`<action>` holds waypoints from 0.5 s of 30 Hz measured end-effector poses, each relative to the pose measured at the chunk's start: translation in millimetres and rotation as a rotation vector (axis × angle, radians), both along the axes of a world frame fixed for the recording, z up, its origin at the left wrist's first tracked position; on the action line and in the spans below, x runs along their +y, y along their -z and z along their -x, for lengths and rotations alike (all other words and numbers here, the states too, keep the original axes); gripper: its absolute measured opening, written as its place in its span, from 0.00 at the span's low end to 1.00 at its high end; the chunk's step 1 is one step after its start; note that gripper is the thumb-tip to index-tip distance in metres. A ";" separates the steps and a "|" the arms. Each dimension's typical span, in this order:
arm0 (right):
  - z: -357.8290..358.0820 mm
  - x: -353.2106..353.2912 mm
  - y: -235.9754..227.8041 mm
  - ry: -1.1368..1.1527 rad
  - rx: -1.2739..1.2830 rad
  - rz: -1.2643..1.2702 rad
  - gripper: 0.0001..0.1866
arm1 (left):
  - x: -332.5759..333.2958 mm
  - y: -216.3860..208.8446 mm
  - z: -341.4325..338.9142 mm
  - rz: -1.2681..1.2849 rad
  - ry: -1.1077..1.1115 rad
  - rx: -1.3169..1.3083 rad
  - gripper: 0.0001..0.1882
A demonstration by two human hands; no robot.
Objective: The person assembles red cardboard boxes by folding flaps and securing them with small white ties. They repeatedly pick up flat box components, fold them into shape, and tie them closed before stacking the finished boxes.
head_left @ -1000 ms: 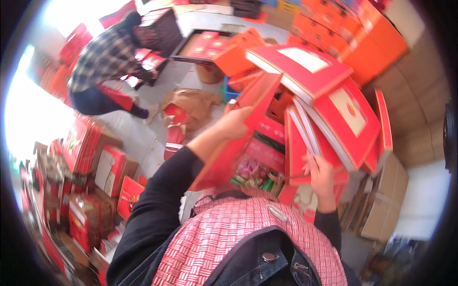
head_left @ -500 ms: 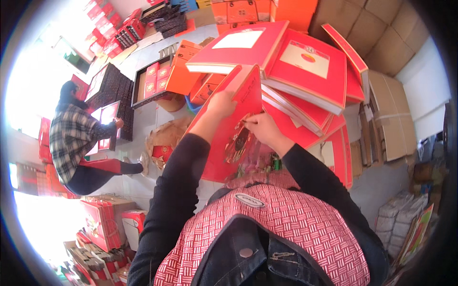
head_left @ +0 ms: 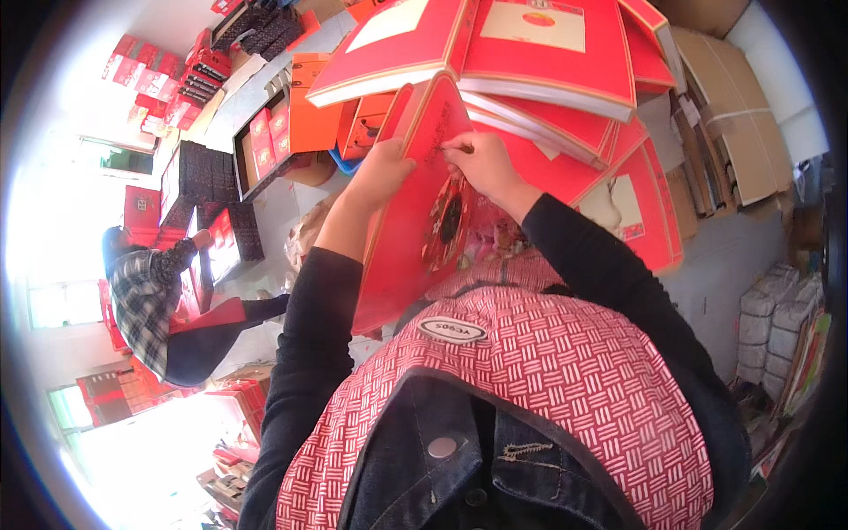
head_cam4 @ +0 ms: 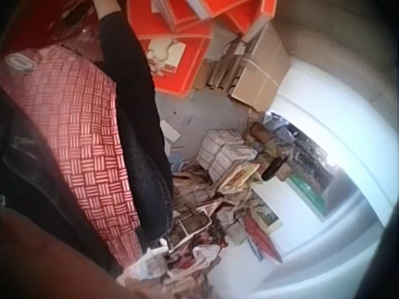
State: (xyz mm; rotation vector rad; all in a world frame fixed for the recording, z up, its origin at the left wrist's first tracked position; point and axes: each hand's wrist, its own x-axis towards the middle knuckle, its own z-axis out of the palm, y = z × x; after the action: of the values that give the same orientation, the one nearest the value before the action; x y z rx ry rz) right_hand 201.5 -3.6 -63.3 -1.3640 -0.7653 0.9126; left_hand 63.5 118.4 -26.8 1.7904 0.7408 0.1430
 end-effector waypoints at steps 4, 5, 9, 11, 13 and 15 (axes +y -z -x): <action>3.8 1.0 -3.5 0.027 -0.076 0.035 0.05 | -2.2 -0.7 3.5 0.185 -0.039 -0.073 0.14; 5.8 2.6 1.1 0.045 -0.104 0.036 0.05 | -4.1 -2.2 4.4 0.193 -0.066 -0.070 0.13; 9.6 6.1 6.8 0.083 -0.093 0.058 0.06 | -2.1 -0.2 4.8 0.196 -0.048 -0.054 0.13; 12.9 6.2 -1.8 0.042 -0.072 -0.007 0.06 | -3.5 0.1 4.8 0.176 -0.009 -0.057 0.15; 17.2 6.8 -5.1 0.022 -0.092 -0.030 0.06 | -2.9 5.2 6.6 0.122 -0.010 -0.015 0.15; 15.6 9.6 -5.4 0.034 -0.165 -0.017 0.06 | -2.7 4.8 2.8 0.084 -0.009 0.010 0.16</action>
State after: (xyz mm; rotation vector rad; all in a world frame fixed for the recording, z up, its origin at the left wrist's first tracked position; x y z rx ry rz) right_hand 185.8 6.0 -58.0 -1.4454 -0.8701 0.7717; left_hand 60.7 115.7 -31.6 1.7089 0.7518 0.1069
